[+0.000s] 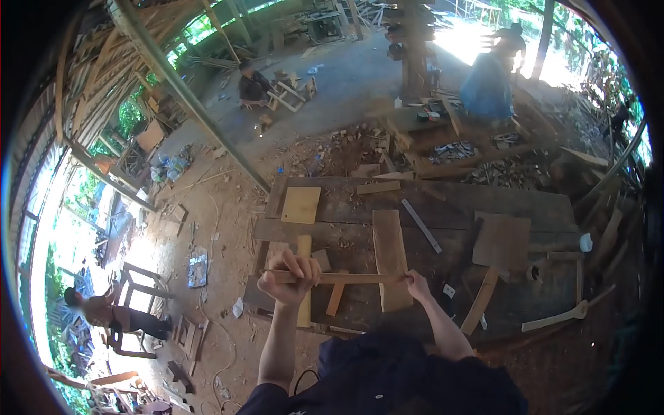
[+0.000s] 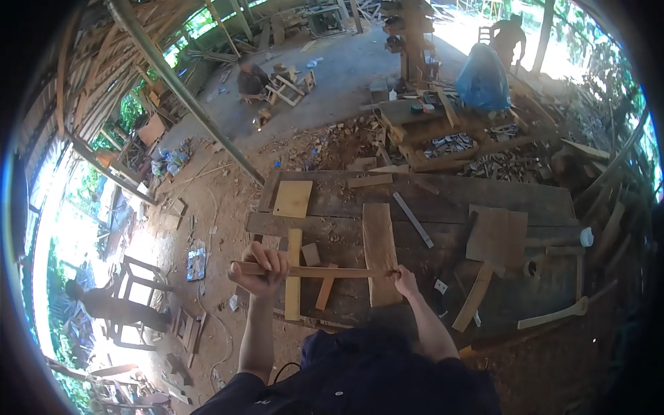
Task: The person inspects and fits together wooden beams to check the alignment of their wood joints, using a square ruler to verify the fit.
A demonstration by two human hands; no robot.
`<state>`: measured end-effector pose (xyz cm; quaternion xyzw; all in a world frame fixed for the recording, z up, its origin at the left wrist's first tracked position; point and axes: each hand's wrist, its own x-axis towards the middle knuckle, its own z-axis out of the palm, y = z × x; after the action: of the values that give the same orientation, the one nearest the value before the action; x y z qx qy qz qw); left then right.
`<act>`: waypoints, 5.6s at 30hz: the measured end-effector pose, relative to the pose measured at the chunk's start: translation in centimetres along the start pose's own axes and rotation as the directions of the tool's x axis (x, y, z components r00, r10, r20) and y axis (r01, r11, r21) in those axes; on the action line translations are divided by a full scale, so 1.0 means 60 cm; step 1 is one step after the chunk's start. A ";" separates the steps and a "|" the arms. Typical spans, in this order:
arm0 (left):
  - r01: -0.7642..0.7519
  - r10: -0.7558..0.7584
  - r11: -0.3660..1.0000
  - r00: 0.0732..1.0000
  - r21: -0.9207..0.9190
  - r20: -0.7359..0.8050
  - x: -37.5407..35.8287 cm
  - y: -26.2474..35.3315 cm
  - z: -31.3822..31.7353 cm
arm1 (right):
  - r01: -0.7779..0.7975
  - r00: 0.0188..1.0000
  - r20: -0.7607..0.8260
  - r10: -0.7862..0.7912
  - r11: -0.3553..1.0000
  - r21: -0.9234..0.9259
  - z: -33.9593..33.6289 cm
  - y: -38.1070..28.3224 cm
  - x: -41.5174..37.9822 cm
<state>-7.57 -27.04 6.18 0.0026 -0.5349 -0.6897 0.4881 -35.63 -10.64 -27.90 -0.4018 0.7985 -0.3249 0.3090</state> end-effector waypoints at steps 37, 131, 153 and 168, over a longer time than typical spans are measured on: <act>0.055 -0.008 0.981 0.971 -0.188 0.240 -0.016 -0.014 0.015 | 0.113 0.923 0.375 -0.087 0.992 -0.049 -0.063 -0.029 -0.005; -0.071 0.088 0.979 0.993 0.190 -0.082 -0.008 -0.048 0.220 | 0.003 0.994 0.103 -0.025 0.979 0.205 -0.139 0.006 0.069; -0.109 0.143 0.978 0.971 -0.179 0.190 -0.012 -0.032 0.046 | 0.019 0.981 0.178 -0.073 0.957 0.289 -0.062 -0.116 -0.084; -0.048 0.132 0.966 0.937 -0.256 0.323 0.001 -0.029 0.018 | 0.283 0.906 -0.357 -0.230 0.954 0.104 0.018 -0.136 -0.130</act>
<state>-9.35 -26.34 5.38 -0.2002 -0.5212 -0.7171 0.4173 -27.40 -8.16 -20.48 -0.4162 0.7525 -0.4876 0.1507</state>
